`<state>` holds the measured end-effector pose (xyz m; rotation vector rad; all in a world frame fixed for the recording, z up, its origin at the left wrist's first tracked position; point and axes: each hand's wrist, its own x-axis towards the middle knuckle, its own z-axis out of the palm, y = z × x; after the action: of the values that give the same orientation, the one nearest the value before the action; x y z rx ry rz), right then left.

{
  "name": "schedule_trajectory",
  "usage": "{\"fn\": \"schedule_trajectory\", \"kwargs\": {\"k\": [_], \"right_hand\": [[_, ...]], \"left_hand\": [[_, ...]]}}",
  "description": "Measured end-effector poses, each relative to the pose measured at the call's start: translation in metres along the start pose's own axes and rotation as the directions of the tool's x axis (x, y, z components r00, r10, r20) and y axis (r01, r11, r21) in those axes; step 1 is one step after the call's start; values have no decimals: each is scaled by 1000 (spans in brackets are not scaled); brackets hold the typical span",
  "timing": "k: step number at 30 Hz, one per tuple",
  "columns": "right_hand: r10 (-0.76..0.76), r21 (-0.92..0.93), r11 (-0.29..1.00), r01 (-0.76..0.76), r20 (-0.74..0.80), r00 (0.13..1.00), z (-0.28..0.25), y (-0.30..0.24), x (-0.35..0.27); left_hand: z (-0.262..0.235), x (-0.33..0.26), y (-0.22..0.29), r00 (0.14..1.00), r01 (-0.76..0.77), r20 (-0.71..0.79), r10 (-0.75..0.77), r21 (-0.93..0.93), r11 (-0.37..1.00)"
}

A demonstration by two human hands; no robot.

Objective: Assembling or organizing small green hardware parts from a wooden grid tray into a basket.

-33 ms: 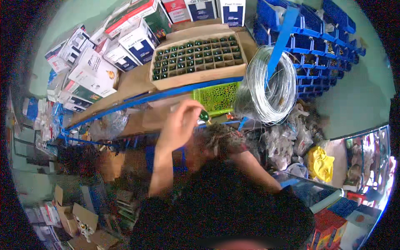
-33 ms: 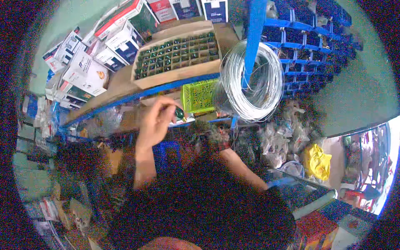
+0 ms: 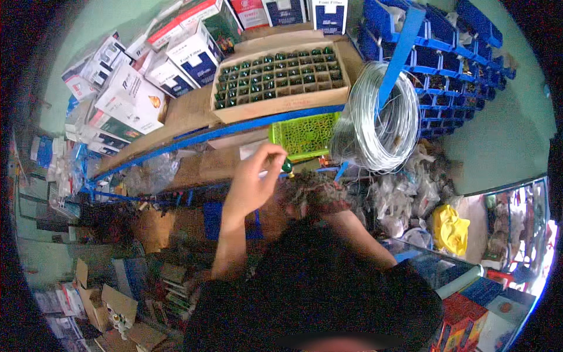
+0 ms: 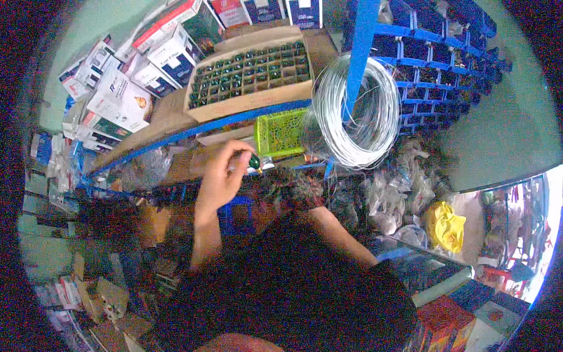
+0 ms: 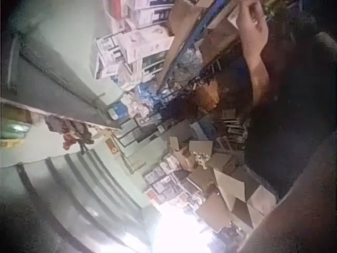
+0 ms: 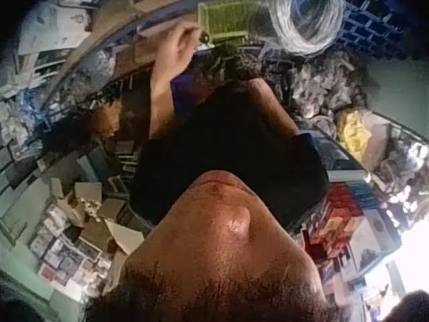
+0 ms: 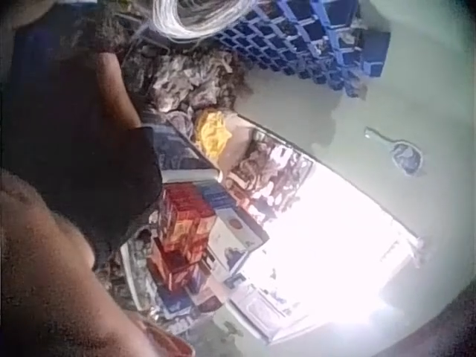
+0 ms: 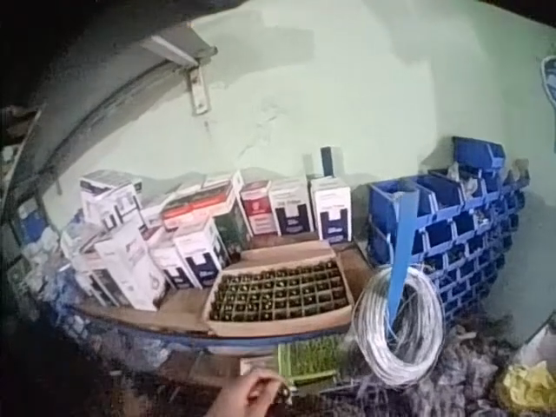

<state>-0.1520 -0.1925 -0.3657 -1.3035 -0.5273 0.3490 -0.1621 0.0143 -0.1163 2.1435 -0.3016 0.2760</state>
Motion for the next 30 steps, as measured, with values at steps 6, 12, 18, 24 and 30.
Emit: {"fn": "schedule_trajectory", "kwargs": {"k": [6,12,18,24,30], "right_hand": [[123,-38,992,-123,9,992,10,26,10],[155,-965,67,254,261,953,27,-28,15],[293,88,942,-323,249,923,27,-26,35],[313,189,946,-263,-325,893,54,-1,21],[81,-565,792,-231,-276,958,59,-61,21]], "left_hand": [[47,-46,-35,1000,1,18,-4,183,983],[39,-67,-53,977,139,-179,-117,116,984],[34,-72,-54,988,51,-150,-37,87,995],[52,-76,-62,974,75,-224,-24,225,971],[72,-82,-47,983,172,-127,-129,429,887]]}}
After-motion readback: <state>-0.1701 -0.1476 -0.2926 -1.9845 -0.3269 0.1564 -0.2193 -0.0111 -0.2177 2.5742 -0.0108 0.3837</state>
